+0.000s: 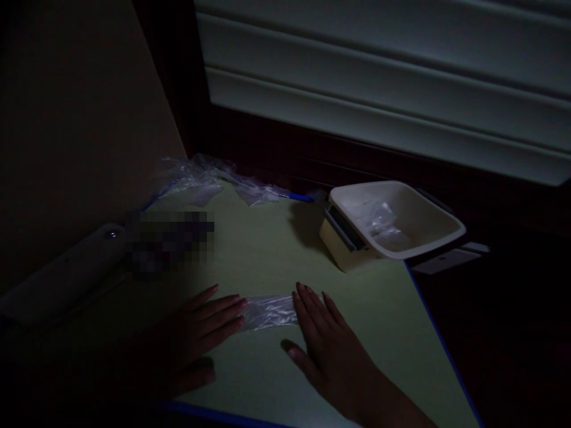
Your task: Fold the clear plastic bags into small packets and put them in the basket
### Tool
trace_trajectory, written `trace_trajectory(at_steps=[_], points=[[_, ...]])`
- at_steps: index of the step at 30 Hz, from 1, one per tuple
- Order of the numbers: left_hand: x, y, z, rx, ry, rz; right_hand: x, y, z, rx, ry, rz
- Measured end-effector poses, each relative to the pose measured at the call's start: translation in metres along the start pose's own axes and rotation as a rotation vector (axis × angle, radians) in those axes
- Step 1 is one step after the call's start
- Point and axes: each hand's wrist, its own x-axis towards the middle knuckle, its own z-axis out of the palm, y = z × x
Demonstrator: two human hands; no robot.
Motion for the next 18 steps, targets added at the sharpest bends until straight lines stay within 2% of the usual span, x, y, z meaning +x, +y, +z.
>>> trace_trajectory(at_steps=[5, 7, 12, 15, 18], points=[[0.001, 0.003, 0.004, 0.047, 0.031, -0.101, 0.028, 0.003, -0.003, -0.029, 0.123, 0.092], [0.001, 0.004, 0.005, 0.062, 0.049, -0.130, 0.039, -0.003, -0.006, 0.001, 0.133, 0.039], [-0.001, 0.001, 0.004, 0.115, 0.079, -0.123, 0.052, -0.018, 0.000, 0.104, 0.046, -0.094], [-0.004, -0.009, 0.001, 0.232, 0.181, -0.196, 0.053, -0.017, 0.007, 0.113, 0.070, -0.107], [-0.007, -0.023, -0.003, 0.448, 0.318, -0.392, 0.053, -0.015, 0.008, 0.129, 0.093, -0.111]])
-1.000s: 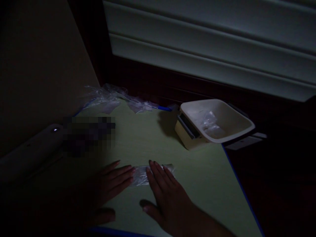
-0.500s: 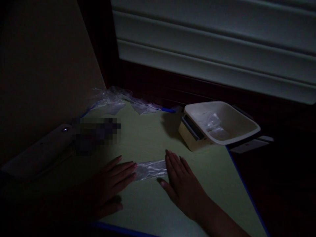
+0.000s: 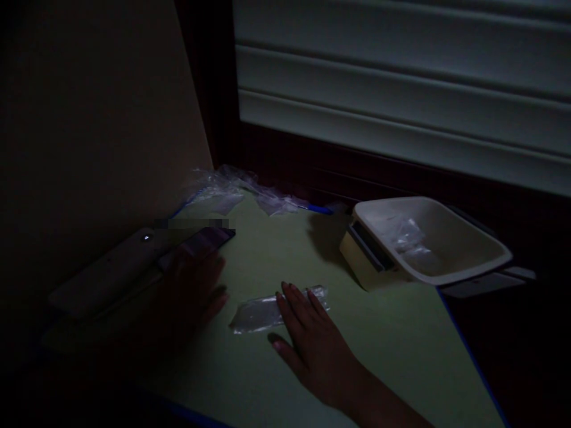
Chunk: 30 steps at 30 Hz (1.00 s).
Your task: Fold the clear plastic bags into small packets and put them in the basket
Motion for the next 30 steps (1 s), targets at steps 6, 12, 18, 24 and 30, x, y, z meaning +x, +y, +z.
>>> trace_trajectory(at_steps=[6, 12, 18, 24, 30], points=[[0.002, -0.010, 0.008, 0.220, -0.008, -0.224, 0.000, -0.001, -0.001, -0.008, 0.006, -0.005], [0.010, -0.018, 0.017, 0.207, 0.028, -0.161, 0.001, 0.001, -0.002, 0.012, -0.021, 0.003], [0.016, -0.001, 0.011, -0.170, -0.013, 0.311, 0.005, 0.011, -0.008, 0.048, -0.054, -0.040], [0.017, 0.013, 0.007, -0.394, -0.162, 0.398, 0.007, 0.015, -0.012, 0.041, 0.114, -0.035], [0.017, 0.014, 0.001, -0.399, -0.178, 0.408, 0.007, 0.001, -0.012, -0.012, 0.225, -0.176]])
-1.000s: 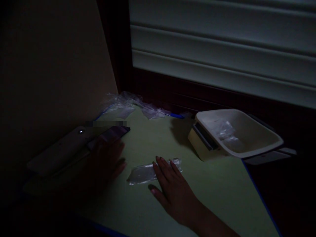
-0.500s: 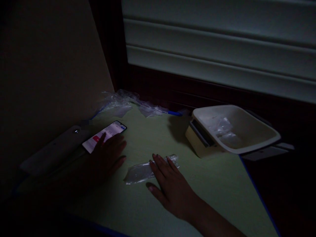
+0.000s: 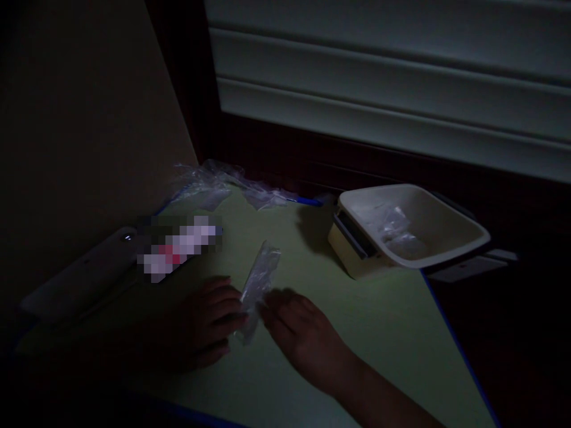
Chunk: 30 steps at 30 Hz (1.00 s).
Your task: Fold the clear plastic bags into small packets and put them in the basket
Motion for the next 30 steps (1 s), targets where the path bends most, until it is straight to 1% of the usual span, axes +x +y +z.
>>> trace_trajectory(at_steps=[4, 7, 10, 15, 17, 20, 23, 26, 30], points=[[-0.001, 0.000, 0.001, -0.003, 0.013, 0.000, 0.005, -0.002, 0.004, -0.026, -0.001, -0.057], [0.000, -0.004, 0.003, 0.017, 0.058, -0.009, 0.009, -0.001, 0.006, -0.021, 0.037, -0.055], [0.004, -0.009, 0.004, 0.012, 0.092, -0.005, 0.011, 0.000, 0.006, -0.008, 0.039, -0.039], [0.014, -0.021, 0.005, 0.035, -0.020, 0.018, 0.010, 0.003, 0.005, 0.020, 0.038, -0.025], [0.016, -0.025, 0.005, 0.074, -0.012, 0.067, 0.009, 0.005, 0.005, 0.044, 0.035, -0.027], [0.018, -0.027, 0.004, 0.179, 0.042, 0.191, 0.007, 0.007, 0.006, 0.097, 0.028, -0.043], [0.020, -0.024, 0.002, 0.282, 0.094, 0.242, 0.005, 0.009, 0.008, 0.116, 0.041, -0.049], [0.019, -0.023, 0.003, 0.278, 0.108, 0.224, 0.005, 0.008, 0.008, 0.132, 0.060, -0.038], [0.014, -0.027, 0.012, 0.138, 0.080, 0.149, 0.009, 0.005, 0.004, 0.158, 0.082, 0.007]])
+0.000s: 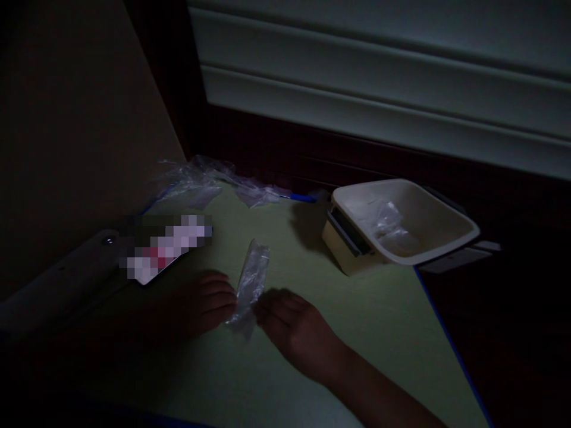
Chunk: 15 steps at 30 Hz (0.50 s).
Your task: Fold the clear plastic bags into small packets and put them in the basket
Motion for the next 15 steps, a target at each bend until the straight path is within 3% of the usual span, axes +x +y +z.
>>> trace_trajectory(at_steps=[9, 15], points=[[0.000, 0.008, -0.006, -0.241, -0.017, -0.132, 0.004, -0.007, 0.004, 0.029, 0.016, 0.132], [-0.002, 0.008, -0.003, -0.293, 0.033, -0.129, 0.005, -0.009, 0.002, 0.154, -0.001, 0.243]])
